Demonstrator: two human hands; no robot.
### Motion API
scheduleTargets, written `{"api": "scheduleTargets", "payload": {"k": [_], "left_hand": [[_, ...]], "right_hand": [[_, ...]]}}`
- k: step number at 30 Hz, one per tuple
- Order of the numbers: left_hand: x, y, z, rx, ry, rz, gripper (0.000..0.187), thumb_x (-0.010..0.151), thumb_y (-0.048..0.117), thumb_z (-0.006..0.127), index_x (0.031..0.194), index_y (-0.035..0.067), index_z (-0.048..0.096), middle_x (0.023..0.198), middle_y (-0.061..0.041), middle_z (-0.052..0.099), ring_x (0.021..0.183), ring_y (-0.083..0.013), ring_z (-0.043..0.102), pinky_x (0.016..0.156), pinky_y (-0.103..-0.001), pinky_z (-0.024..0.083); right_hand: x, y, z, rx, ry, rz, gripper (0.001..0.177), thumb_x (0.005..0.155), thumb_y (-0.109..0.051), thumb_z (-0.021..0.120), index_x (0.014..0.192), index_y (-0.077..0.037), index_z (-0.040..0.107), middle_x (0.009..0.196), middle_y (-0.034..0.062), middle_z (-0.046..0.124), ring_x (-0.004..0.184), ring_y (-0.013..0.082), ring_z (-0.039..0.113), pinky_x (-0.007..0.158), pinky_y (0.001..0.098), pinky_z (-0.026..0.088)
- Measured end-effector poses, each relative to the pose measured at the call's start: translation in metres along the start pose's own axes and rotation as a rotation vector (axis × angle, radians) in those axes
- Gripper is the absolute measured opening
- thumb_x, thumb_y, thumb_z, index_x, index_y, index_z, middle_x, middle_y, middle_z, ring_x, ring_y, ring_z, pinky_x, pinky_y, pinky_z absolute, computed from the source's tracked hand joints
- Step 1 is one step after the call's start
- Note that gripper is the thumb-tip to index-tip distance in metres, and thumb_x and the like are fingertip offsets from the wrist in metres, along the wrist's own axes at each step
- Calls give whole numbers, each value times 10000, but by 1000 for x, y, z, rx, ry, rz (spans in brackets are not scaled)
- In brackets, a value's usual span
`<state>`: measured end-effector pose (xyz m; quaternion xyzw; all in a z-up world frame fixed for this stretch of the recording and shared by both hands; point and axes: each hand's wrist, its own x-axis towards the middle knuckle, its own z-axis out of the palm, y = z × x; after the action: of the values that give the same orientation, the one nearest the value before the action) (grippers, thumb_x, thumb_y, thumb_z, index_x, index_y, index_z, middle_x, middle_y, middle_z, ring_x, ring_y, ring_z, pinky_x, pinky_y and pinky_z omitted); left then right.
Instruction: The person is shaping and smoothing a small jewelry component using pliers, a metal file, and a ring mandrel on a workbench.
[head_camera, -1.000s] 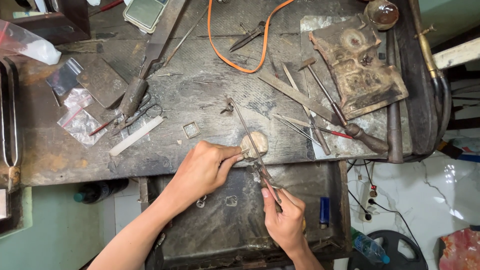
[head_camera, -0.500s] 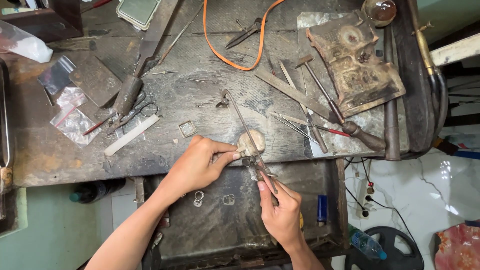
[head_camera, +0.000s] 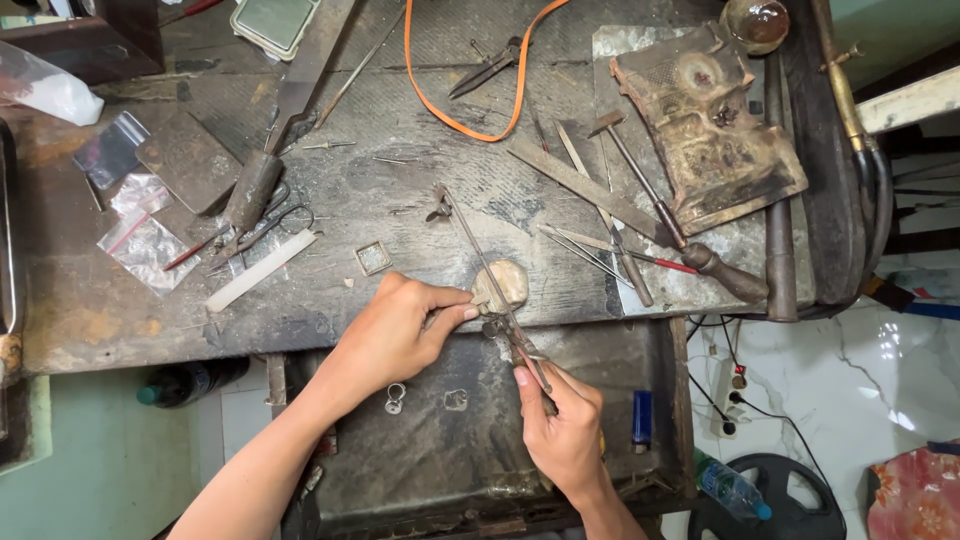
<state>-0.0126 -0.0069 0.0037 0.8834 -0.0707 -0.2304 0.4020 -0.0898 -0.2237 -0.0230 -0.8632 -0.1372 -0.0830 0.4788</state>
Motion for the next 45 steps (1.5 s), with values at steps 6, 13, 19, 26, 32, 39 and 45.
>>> {"api": "scheduleTargets", "payload": {"k": [6,13,19,26,32,39,45], "left_hand": [[-1,-2,5,23,23,11,358,1009,342,562,1210,134,772,1087,-56,816,1045,-442,576,930,-474,483],[-6,2,6,-13,174,209,269,984,235,618,1063,42,787,1035,-106,811,881,-333,761,744,-383,533],[-28,14,26,-330,216,69,198,982,161,653,1103,76,784,642,28,734,413,-29,449,366,-205,298],[-48,28,52,-1022,144,-45,287,957,88,622,1217,-26,661,1077,-201,796,1007,-281,824,798,-356,745],[-60,29,61,-1189,132,-72,303,981,131,578,1230,-29,644,1141,-220,768,1103,-352,803,915,-415,705],[-66,30,61,-1208,144,-28,300,998,141,558,1234,-21,645,1129,-218,764,1092,-352,802,954,-431,691],[-67,29,62,-1215,151,-28,296,992,141,571,1214,-38,648,1104,-219,769,1072,-356,808,943,-418,693]], "right_hand": [[-9,6,-1,-27,2,4,217,990,-99,606,1104,44,724,714,55,693,539,128,604,512,263,487],[-32,18,2,-33,86,-32,156,954,-46,633,996,58,741,699,73,700,530,117,615,479,257,494],[-42,36,-13,-2,88,-47,228,953,-77,634,1094,80,719,1084,189,784,440,89,670,364,192,534],[-40,67,-35,-128,116,-97,303,910,45,688,1208,94,654,1085,234,776,668,181,769,524,203,638],[-14,67,-58,-344,211,-142,278,935,74,740,1201,135,683,1016,272,779,658,212,739,475,193,574],[10,42,-66,-447,255,-178,271,957,41,788,1221,80,740,831,117,714,583,150,473,523,303,358],[14,40,-65,-475,172,-138,318,962,-56,780,1268,11,728,974,119,746,735,180,663,579,286,484]]}}
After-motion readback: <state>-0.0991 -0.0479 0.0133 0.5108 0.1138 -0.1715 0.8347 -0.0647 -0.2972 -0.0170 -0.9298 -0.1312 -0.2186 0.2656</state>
